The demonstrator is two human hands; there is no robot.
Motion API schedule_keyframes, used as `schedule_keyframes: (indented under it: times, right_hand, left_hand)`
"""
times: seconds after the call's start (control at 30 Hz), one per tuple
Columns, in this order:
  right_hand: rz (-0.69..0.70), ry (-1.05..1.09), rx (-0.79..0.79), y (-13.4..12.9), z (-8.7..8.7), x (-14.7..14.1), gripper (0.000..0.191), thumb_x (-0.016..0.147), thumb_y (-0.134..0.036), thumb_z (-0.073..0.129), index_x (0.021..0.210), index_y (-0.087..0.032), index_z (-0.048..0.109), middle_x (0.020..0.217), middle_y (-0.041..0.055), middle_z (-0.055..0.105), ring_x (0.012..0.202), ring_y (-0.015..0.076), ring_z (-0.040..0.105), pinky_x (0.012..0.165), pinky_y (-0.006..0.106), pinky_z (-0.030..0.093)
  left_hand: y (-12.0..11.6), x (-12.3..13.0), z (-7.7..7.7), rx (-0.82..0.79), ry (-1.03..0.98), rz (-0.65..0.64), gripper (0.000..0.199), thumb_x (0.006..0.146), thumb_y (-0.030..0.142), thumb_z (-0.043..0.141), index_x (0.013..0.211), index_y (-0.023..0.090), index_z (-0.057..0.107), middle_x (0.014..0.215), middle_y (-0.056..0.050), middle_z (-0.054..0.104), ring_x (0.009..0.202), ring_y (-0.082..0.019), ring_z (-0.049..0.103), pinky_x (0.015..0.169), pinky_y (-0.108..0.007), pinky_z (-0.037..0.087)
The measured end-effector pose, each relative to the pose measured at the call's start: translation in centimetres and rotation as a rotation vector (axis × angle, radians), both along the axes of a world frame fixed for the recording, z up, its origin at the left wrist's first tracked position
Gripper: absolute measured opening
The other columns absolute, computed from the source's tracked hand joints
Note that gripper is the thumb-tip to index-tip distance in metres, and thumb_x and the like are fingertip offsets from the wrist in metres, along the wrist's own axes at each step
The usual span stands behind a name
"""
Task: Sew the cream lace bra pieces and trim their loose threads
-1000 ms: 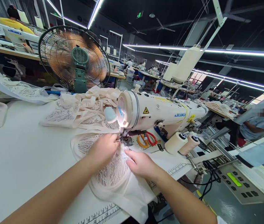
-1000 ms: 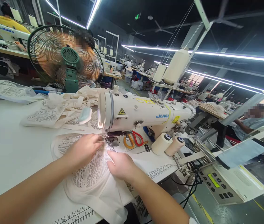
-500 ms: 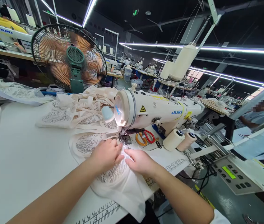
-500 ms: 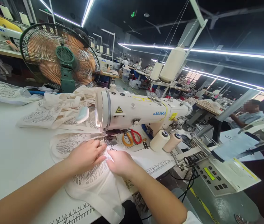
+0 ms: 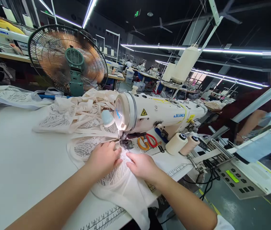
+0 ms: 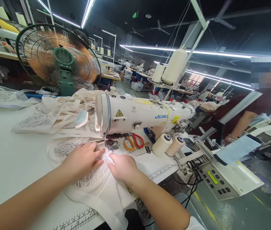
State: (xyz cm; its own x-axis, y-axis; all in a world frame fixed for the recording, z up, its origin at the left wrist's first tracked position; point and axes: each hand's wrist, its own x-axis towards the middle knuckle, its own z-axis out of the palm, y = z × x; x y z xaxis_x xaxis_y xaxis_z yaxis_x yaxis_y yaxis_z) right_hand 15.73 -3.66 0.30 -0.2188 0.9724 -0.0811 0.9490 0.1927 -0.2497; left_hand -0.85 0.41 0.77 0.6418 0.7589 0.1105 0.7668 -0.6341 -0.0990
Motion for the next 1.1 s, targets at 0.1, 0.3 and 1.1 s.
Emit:
schedule_keyframes:
  times: [0.1, 0.3, 1.1]
  right_hand:
    - [0.014, -0.012, 0.031, -0.3, 0.0, 0.4, 0.025, 0.085, -0.031, 0.040, 0.096, -0.023, 0.062, 0.075, 0.0028, 0.064, 0.069, 0.0182, 0.054, 0.054, 0.026, 0.026]
    - [0.199, -0.015, 0.108, -1.7, -0.3, 2.0, 0.024, 0.085, -0.024, 0.041, 0.096, -0.023, 0.063, 0.077, 0.0021, 0.063, 0.069, 0.0158, 0.052, 0.057, 0.025, 0.030]
    - [0.108, -0.080, -0.032, 1.6, 0.3, 0.3, 0.044, 0.083, -0.022, 0.041, 0.125, -0.028, 0.052, 0.092, 0.0056, 0.070, 0.083, 0.0238, 0.062, 0.066, 0.030, 0.044]
  left_hand:
    - [0.2, -0.1, 0.2, 0.020, 0.019, 0.017, 0.029, 0.085, 0.029, 0.041, 0.094, 0.016, 0.065, 0.085, -0.013, 0.061, 0.086, -0.031, 0.058, 0.072, -0.043, 0.045]
    - [-0.7, -0.1, 1.3, -0.007, 0.062, 0.117, 0.030, 0.083, 0.031, 0.044, 0.092, 0.014, 0.067, 0.088, -0.016, 0.064, 0.091, -0.034, 0.057, 0.087, -0.058, 0.037]
    - [-0.2, -1.0, 3.3, -0.307, 0.087, 0.476, 0.070, 0.073, 0.033, 0.060, 0.135, 0.014, 0.033, 0.147, -0.021, 0.019, 0.128, -0.046, 0.023, 0.082, -0.066, 0.039]
